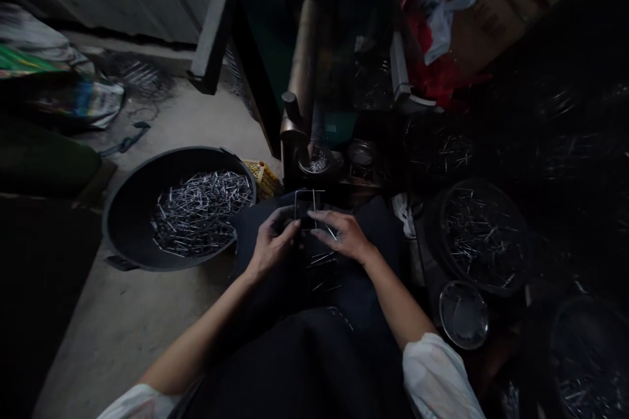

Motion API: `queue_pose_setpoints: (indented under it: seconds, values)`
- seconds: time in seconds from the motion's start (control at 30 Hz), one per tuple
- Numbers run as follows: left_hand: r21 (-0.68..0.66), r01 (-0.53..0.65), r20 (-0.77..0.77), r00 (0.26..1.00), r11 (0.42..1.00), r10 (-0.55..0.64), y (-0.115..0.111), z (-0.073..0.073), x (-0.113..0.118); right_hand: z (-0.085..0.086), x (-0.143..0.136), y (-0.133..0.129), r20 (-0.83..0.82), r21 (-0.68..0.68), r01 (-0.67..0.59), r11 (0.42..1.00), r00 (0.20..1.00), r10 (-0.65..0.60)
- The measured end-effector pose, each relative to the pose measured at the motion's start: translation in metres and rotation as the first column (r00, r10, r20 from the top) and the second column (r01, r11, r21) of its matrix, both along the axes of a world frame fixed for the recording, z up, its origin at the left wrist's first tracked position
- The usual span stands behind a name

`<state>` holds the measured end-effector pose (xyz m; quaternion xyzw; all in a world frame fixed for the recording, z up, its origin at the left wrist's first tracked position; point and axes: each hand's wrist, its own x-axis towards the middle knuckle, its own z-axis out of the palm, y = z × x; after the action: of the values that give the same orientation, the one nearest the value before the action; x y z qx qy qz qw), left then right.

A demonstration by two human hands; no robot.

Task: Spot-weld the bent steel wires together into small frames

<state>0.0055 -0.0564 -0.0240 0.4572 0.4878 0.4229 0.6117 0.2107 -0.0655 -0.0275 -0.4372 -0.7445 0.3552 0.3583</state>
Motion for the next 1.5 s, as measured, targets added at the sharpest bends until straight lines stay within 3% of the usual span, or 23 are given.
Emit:
queue_pose_setpoints:
  seconds: [0.47, 0.97, 1.2, 1.37, 1.5]
  values:
    - [-0.014, -0.084, 0.227, 0.970, 0.996, 0.084, 0.011, 0.017, 0.009, 0.018, -0.001, 0.030, -0.023, 0.120, -0.042, 0.992, 0.999, 0.045]
    - [0.017, -0.087, 0.283, 0.956, 0.996, 0.079, 0.020, 0.019, 0.008, 0.032, -0.003, 0.041, 0.000, 0.185, -0.059, 0.981, 0.998, 0.060]
    - [0.002, -0.093, 0.298, 0.950, 0.996, 0.088, 0.026, 0.023, 0.009, 0.032, -0.002, 0.048, -0.003, 0.164, -0.068, 0.984, 0.998, 0.069]
    - [0.014, -0.095, 0.308, 0.947, 0.995, 0.086, 0.026, 0.018, 0.010, 0.034, -0.004, 0.049, -0.058, 0.116, -0.066, 0.991, 0.996, 0.073]
    - [0.032, -0.120, 0.232, 0.966, 0.992, 0.109, 0.033, 0.016, 0.008, 0.032, -0.005, 0.051, -0.075, 0.082, 0.016, 0.997, 0.997, -0.010]
